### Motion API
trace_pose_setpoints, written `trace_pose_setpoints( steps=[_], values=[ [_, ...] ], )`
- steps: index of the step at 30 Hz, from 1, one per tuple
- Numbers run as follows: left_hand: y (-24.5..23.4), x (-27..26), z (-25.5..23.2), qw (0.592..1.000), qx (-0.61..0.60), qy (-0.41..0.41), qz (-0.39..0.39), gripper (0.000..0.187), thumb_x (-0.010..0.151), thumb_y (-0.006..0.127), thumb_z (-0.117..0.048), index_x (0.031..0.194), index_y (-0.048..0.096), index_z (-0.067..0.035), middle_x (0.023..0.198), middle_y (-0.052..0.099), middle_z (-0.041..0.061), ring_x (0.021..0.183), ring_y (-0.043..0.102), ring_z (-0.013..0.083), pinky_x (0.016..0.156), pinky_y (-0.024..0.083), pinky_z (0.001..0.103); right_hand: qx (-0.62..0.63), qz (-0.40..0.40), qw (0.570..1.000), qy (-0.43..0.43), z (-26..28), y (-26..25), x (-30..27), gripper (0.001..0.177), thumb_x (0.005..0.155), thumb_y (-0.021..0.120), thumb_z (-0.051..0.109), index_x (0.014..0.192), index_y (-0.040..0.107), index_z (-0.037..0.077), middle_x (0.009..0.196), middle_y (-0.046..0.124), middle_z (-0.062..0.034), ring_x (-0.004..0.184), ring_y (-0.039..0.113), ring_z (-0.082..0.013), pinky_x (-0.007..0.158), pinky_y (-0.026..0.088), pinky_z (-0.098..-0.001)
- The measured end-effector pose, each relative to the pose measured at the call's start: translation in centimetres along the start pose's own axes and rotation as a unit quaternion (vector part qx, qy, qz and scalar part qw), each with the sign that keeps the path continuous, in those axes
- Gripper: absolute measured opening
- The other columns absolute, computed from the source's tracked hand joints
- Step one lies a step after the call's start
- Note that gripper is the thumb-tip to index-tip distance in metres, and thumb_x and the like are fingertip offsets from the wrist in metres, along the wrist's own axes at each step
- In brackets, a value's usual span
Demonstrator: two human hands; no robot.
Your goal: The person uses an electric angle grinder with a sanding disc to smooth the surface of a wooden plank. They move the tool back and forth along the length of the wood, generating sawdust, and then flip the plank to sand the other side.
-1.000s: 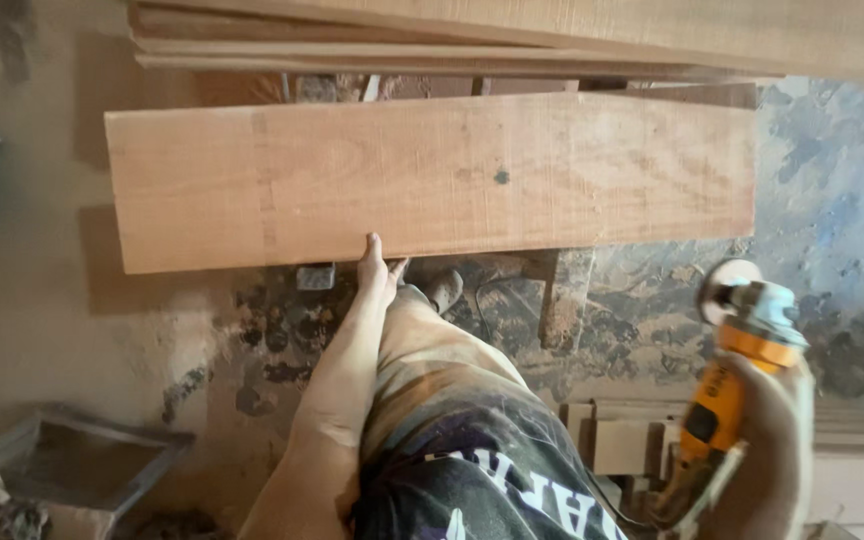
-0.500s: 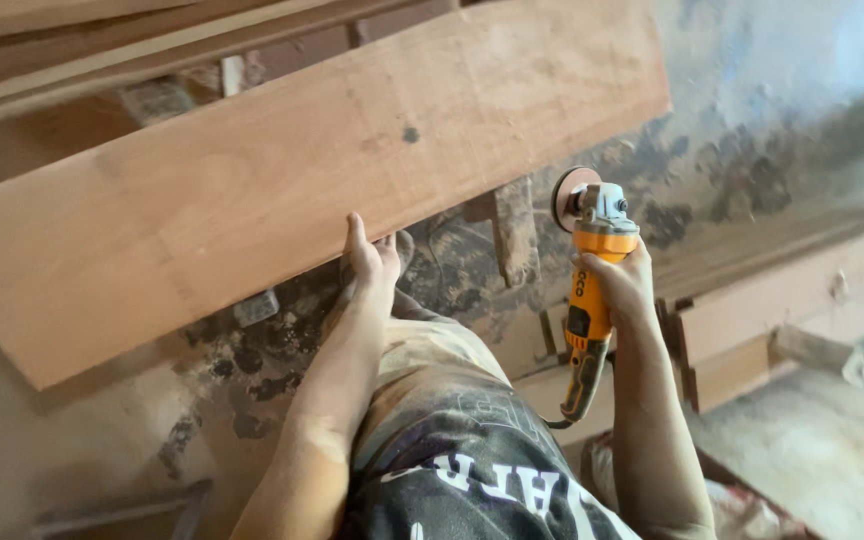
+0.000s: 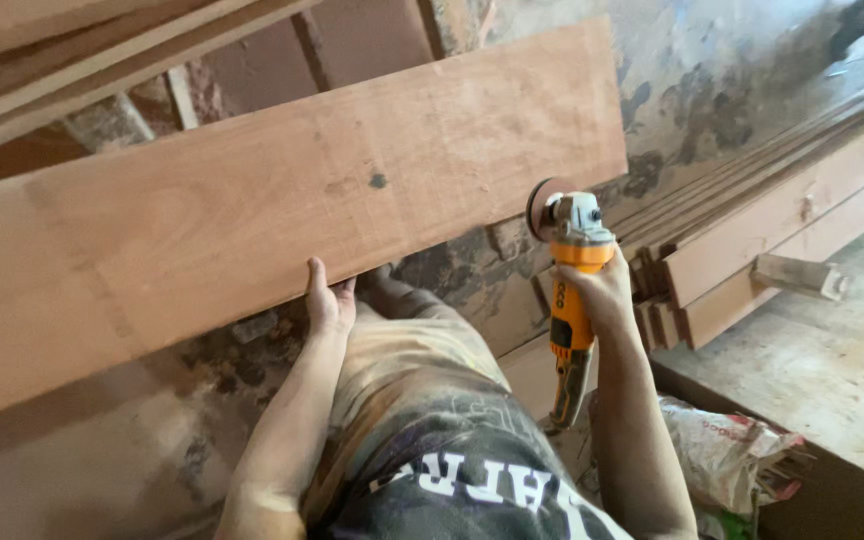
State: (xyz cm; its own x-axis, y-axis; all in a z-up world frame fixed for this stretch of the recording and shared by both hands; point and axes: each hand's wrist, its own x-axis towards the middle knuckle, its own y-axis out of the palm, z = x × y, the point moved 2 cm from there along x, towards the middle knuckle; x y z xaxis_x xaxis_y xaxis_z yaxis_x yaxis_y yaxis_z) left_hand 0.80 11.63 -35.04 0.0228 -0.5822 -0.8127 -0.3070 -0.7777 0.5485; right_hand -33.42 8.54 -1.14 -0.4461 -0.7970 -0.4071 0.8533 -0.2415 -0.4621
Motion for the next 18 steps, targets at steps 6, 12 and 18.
trace_pose_setpoints(
  steps=[6, 12, 18],
  values=[
    [0.0, -0.4, -0.1, 1.0, 0.015, 0.01, -0.022, 0.072, 0.093, 0.071, -0.041, 0.153, 0.041, -0.016, 0.153, 0.046, 0.006, 0.138, 0.047, 0.0279, 0.113, 0.047, 0.051, 0.006, 0.01, 1.0, 0.014, 0.2, 2.3, 0.6, 0.043, 0.074, 0.077, -0.001, 0.113, 0.058, 0.005, 0.097, 0.068, -0.0057, 0.079, 0.068, -0.0154, 0.069, 0.059, -0.0315],
    [0.6, 0.3, 4.3, 0.999, 0.02, 0.011, -0.046, 0.07, 0.096, 0.066, -0.043, 0.154, 0.038, -0.018, 0.158, 0.039, 0.003, 0.141, 0.043, 0.0247, 0.114, 0.044, 0.049, 0.021, 0.044, 0.999, 0.015, -0.3, 3.0, 2.3, 0.043, 0.075, 0.076, -0.001, 0.114, 0.058, 0.005, 0.097, 0.069, -0.0063, 0.08, 0.069, -0.0165, 0.07, 0.06, -0.0329],
    [1.2, -1.1, 7.1, 0.998, 0.042, -0.051, -0.011, 0.069, 0.1, 0.07, -0.035, 0.154, 0.04, -0.004, 0.133, 0.059, 0.017, 0.121, 0.059, 0.0331, 0.102, 0.05, 0.051, -0.009, 0.066, 0.997, -0.025, -1.0, 3.2, 4.1, 0.043, 0.078, 0.078, 0.0, 0.115, 0.057, 0.003, 0.1, 0.069, -0.0063, 0.085, 0.069, -0.0166, 0.074, 0.06, -0.0328]
  ],
)
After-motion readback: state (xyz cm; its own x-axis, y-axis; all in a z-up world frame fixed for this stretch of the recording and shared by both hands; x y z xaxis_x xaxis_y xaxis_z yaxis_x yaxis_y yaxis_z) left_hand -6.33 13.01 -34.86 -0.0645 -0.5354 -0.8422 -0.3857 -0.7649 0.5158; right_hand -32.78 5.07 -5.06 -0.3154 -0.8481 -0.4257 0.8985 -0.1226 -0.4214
